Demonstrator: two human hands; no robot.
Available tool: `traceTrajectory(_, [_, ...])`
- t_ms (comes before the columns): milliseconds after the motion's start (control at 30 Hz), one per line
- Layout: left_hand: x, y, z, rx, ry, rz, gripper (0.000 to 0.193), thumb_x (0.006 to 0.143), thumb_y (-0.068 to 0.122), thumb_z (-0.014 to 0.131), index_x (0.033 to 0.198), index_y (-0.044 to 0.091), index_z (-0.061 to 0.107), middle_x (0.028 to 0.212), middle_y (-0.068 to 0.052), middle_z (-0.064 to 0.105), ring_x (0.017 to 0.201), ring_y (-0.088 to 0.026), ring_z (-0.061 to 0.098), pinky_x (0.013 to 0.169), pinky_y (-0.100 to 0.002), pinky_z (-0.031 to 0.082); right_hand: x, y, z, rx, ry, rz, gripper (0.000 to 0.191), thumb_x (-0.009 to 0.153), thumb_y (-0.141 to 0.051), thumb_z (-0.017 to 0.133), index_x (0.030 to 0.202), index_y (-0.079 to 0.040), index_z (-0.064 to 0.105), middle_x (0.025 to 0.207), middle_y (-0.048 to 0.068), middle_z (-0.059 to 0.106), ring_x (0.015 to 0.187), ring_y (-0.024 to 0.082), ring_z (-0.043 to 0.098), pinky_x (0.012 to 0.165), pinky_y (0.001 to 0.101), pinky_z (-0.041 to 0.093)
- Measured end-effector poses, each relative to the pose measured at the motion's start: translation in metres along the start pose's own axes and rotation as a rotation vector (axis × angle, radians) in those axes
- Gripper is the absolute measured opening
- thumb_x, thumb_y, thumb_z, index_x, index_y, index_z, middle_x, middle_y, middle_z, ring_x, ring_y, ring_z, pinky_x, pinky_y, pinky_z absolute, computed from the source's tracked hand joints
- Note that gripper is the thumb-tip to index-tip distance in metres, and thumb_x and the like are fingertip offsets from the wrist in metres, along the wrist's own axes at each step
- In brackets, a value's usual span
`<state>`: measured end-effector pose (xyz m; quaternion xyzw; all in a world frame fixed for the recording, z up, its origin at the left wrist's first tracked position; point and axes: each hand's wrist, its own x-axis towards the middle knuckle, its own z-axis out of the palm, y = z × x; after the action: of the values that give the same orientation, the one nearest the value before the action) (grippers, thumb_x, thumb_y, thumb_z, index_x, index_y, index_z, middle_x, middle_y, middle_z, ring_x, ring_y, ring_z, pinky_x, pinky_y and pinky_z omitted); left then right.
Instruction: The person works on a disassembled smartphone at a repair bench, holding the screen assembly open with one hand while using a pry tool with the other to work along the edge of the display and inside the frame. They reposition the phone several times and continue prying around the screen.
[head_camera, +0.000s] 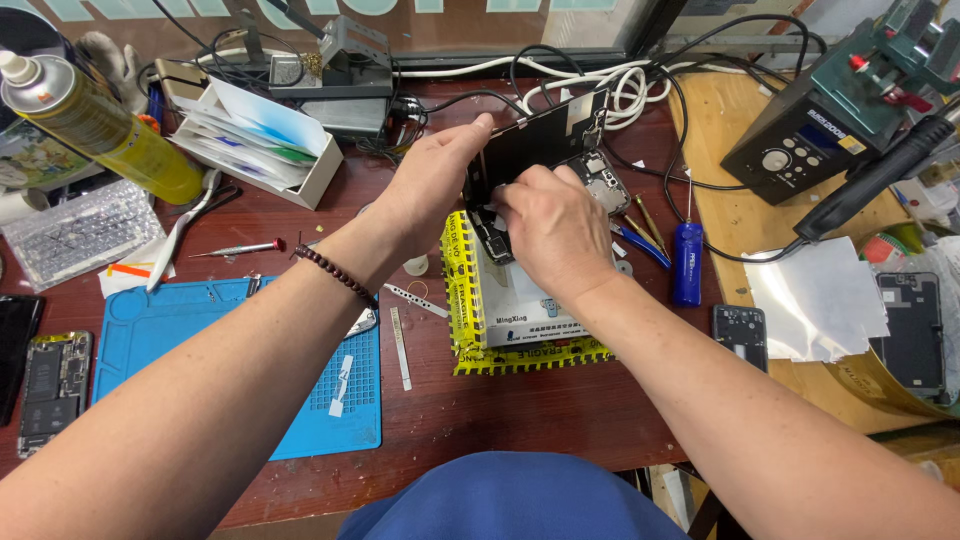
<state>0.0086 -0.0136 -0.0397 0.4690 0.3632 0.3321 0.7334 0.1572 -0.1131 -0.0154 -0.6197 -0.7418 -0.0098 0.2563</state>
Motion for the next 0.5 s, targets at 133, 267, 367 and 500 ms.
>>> traceTrajectory(133, [-0.001,0.005,0.002,0.009,0.040,-0.042,0.037,0.100,0.043,0.056,0.099,0.009,0.071,0.087,0.001,0.068,0.075,-0.009,0.061,0.069,-0.029,0.052,-0.005,0.000,-0.006,0.049,-0.057,0.019,0.013,0.088,-0.009,0.070,0.093,-0.014,0.080,0.093,0.002,0.070,0.090,0.027,0.063,0.080,0.0421,0.053])
traceTrajectory(267, [-0.002,0.009,0.004,-0.027,0.021,-0.054,0.036,0.101,0.041,0.056,0.101,0.009,0.071,0.090,0.000,0.070,0.078,-0.011,0.064,0.072,-0.031,0.054,-0.005,0.003,-0.017,0.092,-0.164,-0.081,0.011,0.087,-0.009,0.070,0.092,-0.013,0.080,0.094,0.002,0.072,0.092,0.028,0.064,0.083,0.0415,0.053])
traceTrajectory(367, [-0.003,0.010,0.005,-0.066,-0.009,-0.050,0.037,0.101,0.040,0.056,0.105,0.007,0.072,0.096,-0.001,0.072,0.083,-0.011,0.066,0.077,-0.032,0.056,-0.012,0.013,-0.032,0.317,-0.342,-0.105,0.010,0.088,-0.011,0.070,0.094,-0.012,0.078,0.094,0.003,0.072,0.092,0.027,0.067,0.083,0.0388,0.054])
traceTrajectory(500, [-0.003,0.010,0.006,-0.004,-0.007,-0.052,0.041,0.100,0.042,0.053,0.112,0.008,0.073,0.101,-0.002,0.074,0.087,-0.012,0.069,0.081,-0.032,0.058,-0.022,0.031,-0.044,0.564,-0.267,0.239,0.015,0.090,-0.014,0.068,0.103,-0.012,0.076,0.098,0.001,0.073,0.089,0.023,0.073,0.078,0.0323,0.057])
